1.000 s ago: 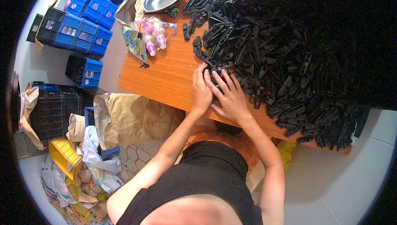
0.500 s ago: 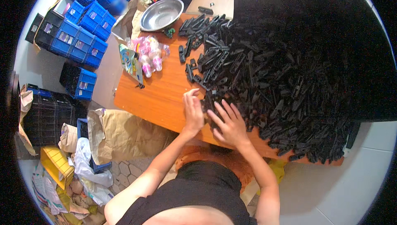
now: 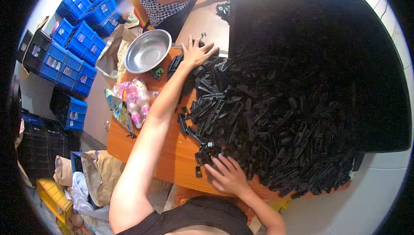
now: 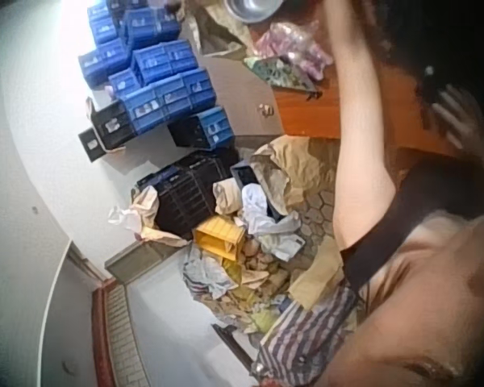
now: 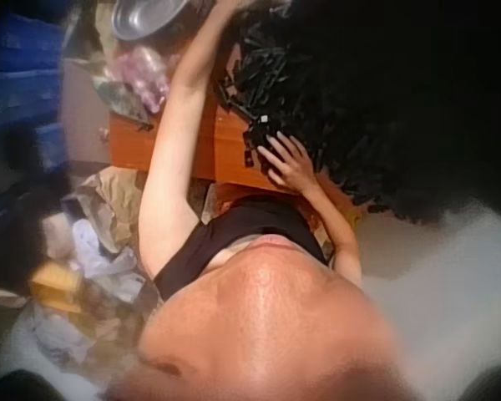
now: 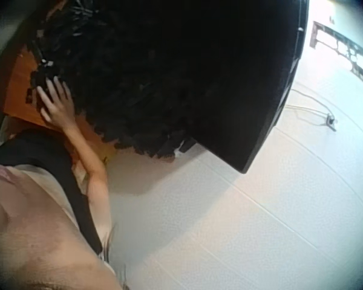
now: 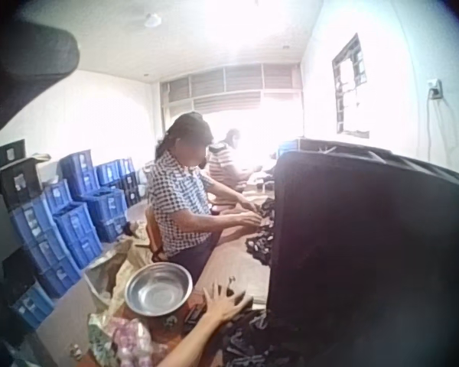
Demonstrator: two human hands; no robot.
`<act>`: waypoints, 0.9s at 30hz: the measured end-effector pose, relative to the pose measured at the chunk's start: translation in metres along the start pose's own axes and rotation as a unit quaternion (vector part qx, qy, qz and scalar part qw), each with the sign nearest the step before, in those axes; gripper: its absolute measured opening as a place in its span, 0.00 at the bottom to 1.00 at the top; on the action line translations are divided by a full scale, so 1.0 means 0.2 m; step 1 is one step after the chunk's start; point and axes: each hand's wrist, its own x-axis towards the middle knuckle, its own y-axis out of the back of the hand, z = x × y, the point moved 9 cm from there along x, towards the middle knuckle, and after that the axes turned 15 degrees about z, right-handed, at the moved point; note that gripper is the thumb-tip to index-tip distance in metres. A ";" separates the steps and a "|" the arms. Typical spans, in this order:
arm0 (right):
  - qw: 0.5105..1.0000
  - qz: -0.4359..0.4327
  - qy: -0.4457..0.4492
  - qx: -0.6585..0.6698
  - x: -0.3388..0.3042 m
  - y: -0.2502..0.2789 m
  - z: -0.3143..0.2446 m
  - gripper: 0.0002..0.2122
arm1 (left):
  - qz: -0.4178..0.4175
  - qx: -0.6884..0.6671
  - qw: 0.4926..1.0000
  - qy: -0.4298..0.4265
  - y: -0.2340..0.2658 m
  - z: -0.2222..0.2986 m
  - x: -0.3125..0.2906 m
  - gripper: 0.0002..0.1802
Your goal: Assembling small black plastic mechanical parts on a desk.
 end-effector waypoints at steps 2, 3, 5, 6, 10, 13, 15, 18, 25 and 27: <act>1.000 -0.007 -0.003 -0.003 0.00 -0.01 -0.02 0.29 | -0.023 -0.016 1.000 -0.004 -0.02 -0.04 -0.04 0.30; 1.000 -0.010 0.001 -0.011 0.00 -0.01 0.00 0.30 | -0.006 -0.026 0.999 -0.021 -0.01 -0.05 -0.06 0.29; 1.000 -0.005 0.001 -0.005 0.02 0.00 0.00 0.30 | 0.027 0.007 0.997 -0.065 0.09 -0.01 -0.18 0.24; 1.000 0.003 -0.001 -0.010 0.03 0.00 0.01 0.26 | 0.013 0.007 0.998 -0.064 0.06 -0.01 -0.25 0.24; 0.999 0.032 -0.003 0.009 0.03 0.00 0.02 0.26 | 0.036 0.026 0.997 -0.060 0.20 -0.02 -0.51 0.21; 0.999 0.042 -0.006 0.013 0.04 0.03 0.03 0.27 | 0.023 0.026 0.998 -0.060 0.26 -0.01 -0.67 0.21; 0.999 0.049 -0.008 0.010 0.03 0.03 0.03 0.27 | 0.061 0.014 0.996 -0.065 0.32 0.00 -0.73 0.23; 0.998 0.056 -0.005 0.012 0.04 0.04 0.03 0.27 | 0.143 0.000 0.986 -0.082 0.40 -0.05 -0.65 0.27; 0.998 0.055 0.004 0.034 0.03 0.05 -0.01 0.28 | -0.055 0.135 0.989 0.015 -0.02 -0.42 -0.64 0.36; 0.998 0.052 -0.020 0.026 0.02 0.03 0.03 0.28 | -0.049 0.007 0.999 0.021 0.27 -0.01 -0.67 0.28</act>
